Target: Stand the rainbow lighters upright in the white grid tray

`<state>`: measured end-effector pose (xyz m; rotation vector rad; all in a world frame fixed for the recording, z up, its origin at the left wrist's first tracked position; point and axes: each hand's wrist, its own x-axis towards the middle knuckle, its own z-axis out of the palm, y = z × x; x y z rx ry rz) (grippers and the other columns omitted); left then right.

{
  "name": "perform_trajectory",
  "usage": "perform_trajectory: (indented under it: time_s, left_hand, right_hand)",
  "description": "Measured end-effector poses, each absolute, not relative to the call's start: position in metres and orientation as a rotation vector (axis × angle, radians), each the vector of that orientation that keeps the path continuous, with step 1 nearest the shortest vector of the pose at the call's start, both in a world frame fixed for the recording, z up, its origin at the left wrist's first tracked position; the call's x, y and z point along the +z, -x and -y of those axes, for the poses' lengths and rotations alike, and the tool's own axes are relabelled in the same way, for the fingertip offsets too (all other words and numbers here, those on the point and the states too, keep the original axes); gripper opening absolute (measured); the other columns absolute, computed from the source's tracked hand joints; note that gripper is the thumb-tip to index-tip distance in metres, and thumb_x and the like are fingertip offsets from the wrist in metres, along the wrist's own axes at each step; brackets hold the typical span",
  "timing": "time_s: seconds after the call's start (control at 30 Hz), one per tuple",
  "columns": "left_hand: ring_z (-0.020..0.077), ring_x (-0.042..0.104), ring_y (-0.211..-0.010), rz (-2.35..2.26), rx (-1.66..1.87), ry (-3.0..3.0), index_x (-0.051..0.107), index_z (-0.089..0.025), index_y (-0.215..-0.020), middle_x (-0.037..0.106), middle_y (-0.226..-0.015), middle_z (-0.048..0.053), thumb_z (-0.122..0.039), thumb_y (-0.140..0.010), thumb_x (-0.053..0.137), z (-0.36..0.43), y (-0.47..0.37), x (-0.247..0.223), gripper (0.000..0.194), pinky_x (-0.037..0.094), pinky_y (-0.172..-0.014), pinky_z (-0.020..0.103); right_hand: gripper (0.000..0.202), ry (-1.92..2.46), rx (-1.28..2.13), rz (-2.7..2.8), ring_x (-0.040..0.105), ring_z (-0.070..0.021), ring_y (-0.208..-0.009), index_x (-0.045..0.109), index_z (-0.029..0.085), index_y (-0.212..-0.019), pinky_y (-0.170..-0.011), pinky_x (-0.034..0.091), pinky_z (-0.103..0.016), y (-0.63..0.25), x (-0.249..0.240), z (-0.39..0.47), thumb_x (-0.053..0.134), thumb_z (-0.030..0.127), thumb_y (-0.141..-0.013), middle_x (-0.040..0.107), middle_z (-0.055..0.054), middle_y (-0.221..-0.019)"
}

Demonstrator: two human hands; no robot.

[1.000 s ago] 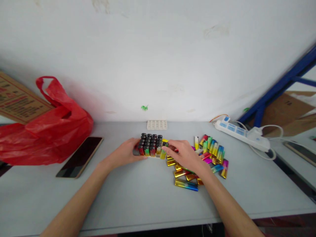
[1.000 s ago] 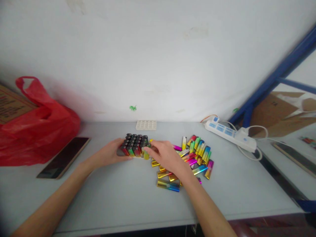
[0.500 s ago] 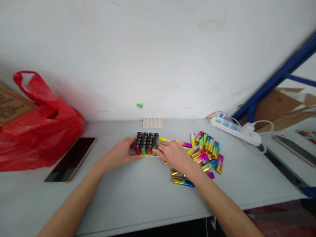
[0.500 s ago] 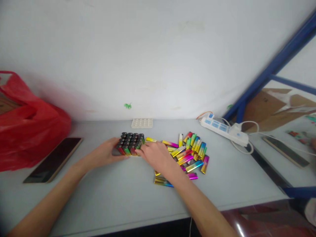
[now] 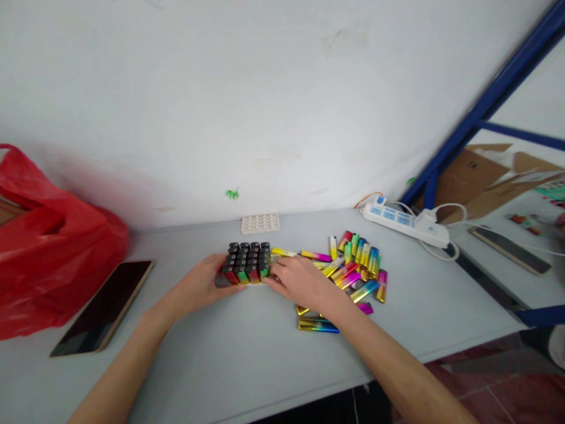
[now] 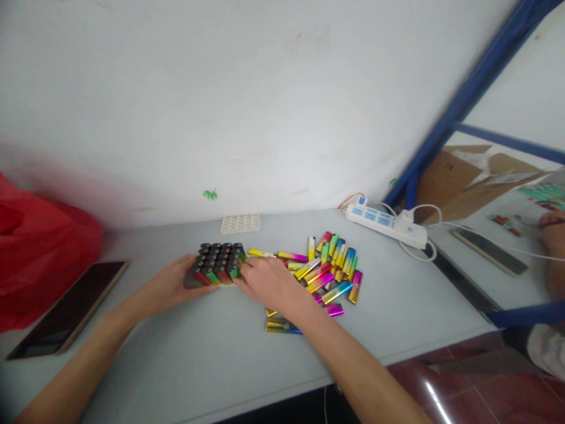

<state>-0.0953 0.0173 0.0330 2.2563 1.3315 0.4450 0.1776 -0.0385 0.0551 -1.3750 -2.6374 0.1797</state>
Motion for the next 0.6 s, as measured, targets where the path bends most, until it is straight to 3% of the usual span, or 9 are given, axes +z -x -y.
perform_trajectory:
  time_s: [0.13,0.23,0.37,0.5,0.6]
  left_hand:
    - [0.0366,0.072,-0.106,-1.314,0.428,-2.263,0.075,-0.023,-0.113,0.079,-0.117,0.014,-0.059,-0.077,0.081,-0.019,0.097,0.03,0.05,0.059,-0.098,0.048]
    - [0.0359,0.073,-0.104,-1.319,0.443,-2.271,0.075,-0.025,-0.11,0.08,-0.114,0.013,-0.061,-0.076,0.082,-0.018,0.096,0.031,0.05,0.06,-0.095,0.046]
    - [0.0358,0.073,-0.099,-1.334,0.442,-2.269,0.075,-0.023,-0.107,0.08,-0.109,0.012,-0.062,-0.076,0.081,-0.018,0.095,0.032,0.05,0.06,-0.091,0.048]
    - [0.0348,0.072,-0.096,-1.349,0.452,-2.272,0.075,-0.026,-0.1,0.08,-0.104,0.011,-0.063,-0.073,0.083,-0.019,0.096,0.029,0.047,0.06,-0.089,0.046]
    - [0.0338,0.072,-0.096,-1.348,0.457,-2.284,0.075,-0.026,-0.1,0.08,-0.103,0.01,-0.065,-0.073,0.083,-0.02,0.097,0.027,0.048,0.06,-0.089,0.045]
  right_hand:
    - [0.035,1.39,0.227,2.635,0.077,-0.0269,-0.098,0.077,0.014,-0.108,-0.086,0.056,-0.036,-0.174,0.054,0.039,0.054,0.039,-0.114,0.08,-0.013,-0.106]
    - [0.038,1.351,0.285,2.642,0.077,-0.0257,-0.095,0.077,0.016,-0.104,-0.082,0.053,-0.033,-0.18,0.059,0.039,0.056,0.047,-0.113,0.081,-0.011,-0.102]
    - [0.044,1.574,0.302,2.414,0.076,-0.0238,-0.092,0.076,0.019,-0.102,-0.081,0.049,-0.032,-0.212,0.069,0.03,0.048,0.05,-0.116,0.081,-0.01,-0.099]
    - [0.026,2.102,0.13,1.986,0.075,-0.0273,-0.105,0.072,0.015,-0.122,-0.09,0.049,-0.035,-0.259,0.064,0.012,0.053,0.031,-0.114,0.08,-0.015,-0.112]
    - [0.033,2.325,0.083,1.877,0.073,-0.0325,-0.115,0.07,0.014,-0.133,-0.093,0.05,-0.039,-0.28,0.053,0.005,0.062,0.035,-0.109,0.078,-0.018,-0.121]
